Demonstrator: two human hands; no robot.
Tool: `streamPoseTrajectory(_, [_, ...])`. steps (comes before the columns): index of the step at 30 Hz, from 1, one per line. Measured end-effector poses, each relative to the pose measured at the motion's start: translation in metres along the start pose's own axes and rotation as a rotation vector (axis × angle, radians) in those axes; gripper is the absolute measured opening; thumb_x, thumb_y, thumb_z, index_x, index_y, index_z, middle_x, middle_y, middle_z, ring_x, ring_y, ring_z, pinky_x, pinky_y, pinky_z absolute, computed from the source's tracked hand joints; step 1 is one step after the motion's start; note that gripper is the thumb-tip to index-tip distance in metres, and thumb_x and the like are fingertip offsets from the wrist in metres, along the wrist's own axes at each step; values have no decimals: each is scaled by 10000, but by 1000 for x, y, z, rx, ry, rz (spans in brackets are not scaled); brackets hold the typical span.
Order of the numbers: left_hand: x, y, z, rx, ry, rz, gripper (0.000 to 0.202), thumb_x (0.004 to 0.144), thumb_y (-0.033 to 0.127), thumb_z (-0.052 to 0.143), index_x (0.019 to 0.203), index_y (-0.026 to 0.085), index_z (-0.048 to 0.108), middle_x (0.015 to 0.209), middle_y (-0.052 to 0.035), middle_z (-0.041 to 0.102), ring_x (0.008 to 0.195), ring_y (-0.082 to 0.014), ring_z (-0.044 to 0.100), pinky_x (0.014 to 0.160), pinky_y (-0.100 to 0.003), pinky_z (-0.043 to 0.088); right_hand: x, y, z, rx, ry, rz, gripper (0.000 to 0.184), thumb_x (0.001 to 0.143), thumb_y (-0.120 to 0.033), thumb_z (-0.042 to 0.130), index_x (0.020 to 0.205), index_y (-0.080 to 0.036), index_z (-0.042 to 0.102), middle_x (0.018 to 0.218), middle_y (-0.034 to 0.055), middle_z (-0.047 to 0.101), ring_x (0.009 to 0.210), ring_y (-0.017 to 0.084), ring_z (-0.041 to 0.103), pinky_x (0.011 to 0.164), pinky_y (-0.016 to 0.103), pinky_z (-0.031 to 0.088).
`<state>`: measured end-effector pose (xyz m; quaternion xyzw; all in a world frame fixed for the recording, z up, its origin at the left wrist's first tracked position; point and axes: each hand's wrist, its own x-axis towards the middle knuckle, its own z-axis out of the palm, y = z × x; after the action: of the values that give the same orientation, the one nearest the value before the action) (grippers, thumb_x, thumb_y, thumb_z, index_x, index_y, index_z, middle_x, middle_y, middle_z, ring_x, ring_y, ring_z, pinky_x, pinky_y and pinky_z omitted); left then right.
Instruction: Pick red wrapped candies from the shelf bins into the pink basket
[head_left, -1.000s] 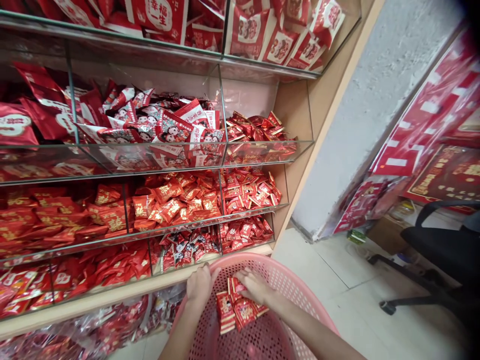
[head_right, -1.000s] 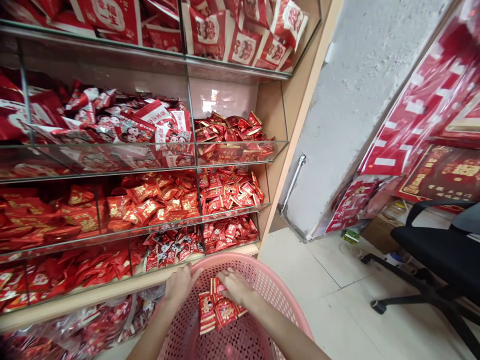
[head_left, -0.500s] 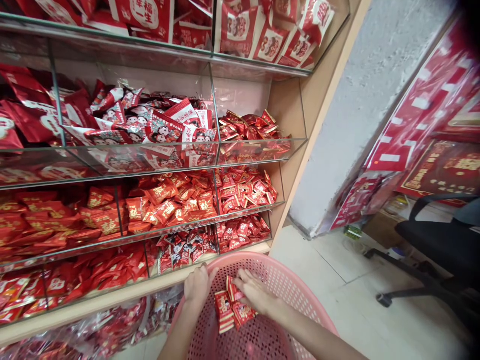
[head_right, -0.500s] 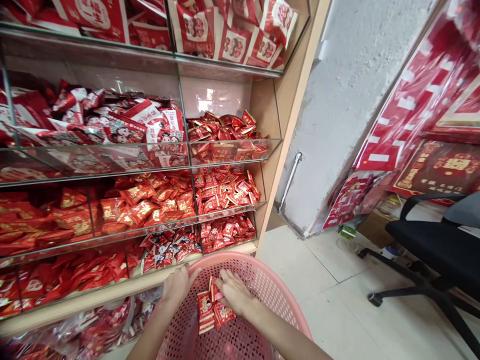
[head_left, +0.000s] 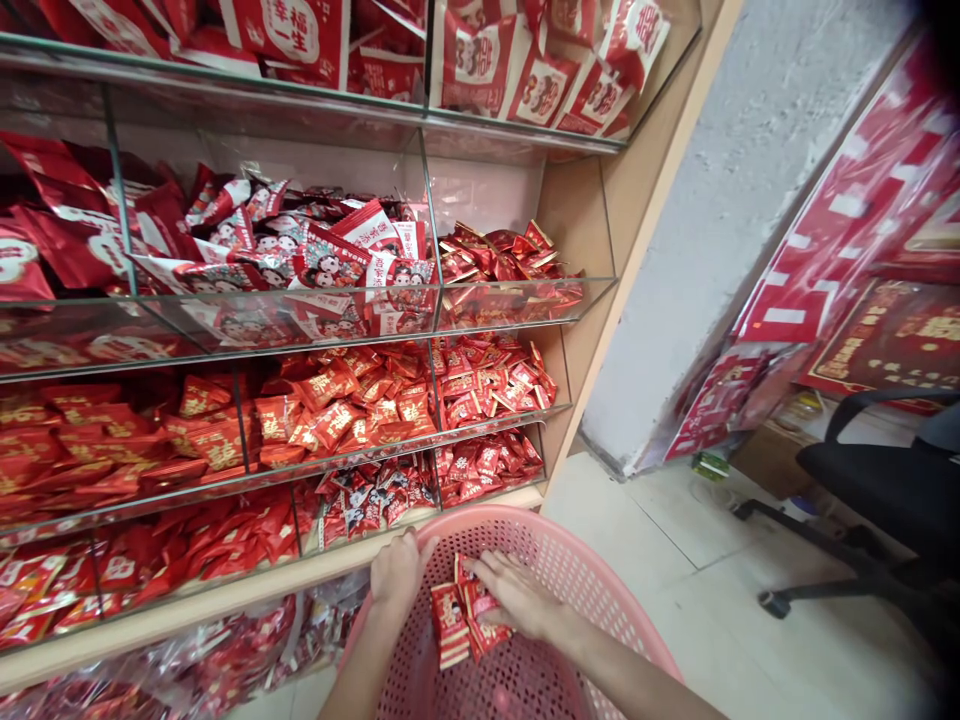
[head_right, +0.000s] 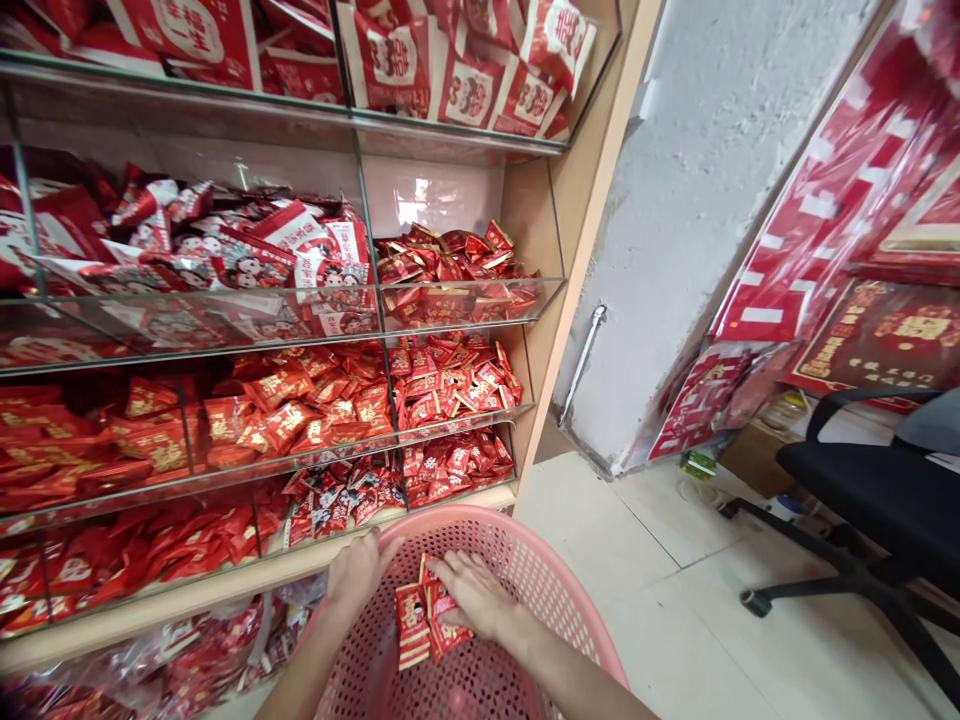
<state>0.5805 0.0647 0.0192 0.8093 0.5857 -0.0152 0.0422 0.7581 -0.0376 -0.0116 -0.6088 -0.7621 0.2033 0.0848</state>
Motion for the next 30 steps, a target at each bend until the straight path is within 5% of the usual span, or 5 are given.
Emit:
streamPoseTrajectory(9, [1,-2,5,1,38,1,509,872,496,281,1021,122,592,881,-157,677,843,-264,652,688,-327,476,2,2,9,-44,44,-1,787,697,-409,690,1369,-297,296,1179,74,482,1115,277,425,964,411,312])
streamPoseTrajectory(14, [1,-2,2,-19,9,-4,497,874,487,279,1038,126,581,888,-155,683,848,-265,653,687,-336,477,3,-6,-12,-47,107,-19,732,715,-428,673,1348,-289,333,1169,73,494,1103,275,438,971,421,315])
streamPoseTrajectory(21, [1,-1,1,-5,21,4,503,881,472,265,1063,120,575,908,-160,678,862,-269,651,692,-333,477,-3,-31,-85,-58,329,-152,386,881,-329,470,1260,-272,422,1122,59,526,1047,219,475,907,358,388])
streamPoseTrajectory(25, [0,-1,-2,-34,-11,3,494,881,461,267,1071,123,574,916,-165,679,872,-276,650,695,-340,480,-6,-30,-138,-58,566,-222,322,911,-282,405,1228,-243,447,1062,68,550,976,187,507,850,323,421])
streamPoseTrajectory(30, [0,0,-4,-39,-20,4,497,884,439,254,1077,111,574,924,-172,677,875,-284,649,706,-352,482,4,-12,-213,-282,889,-28,294,921,-274,357,1179,-179,461,1030,94,539,963,201,528,837,320,431])
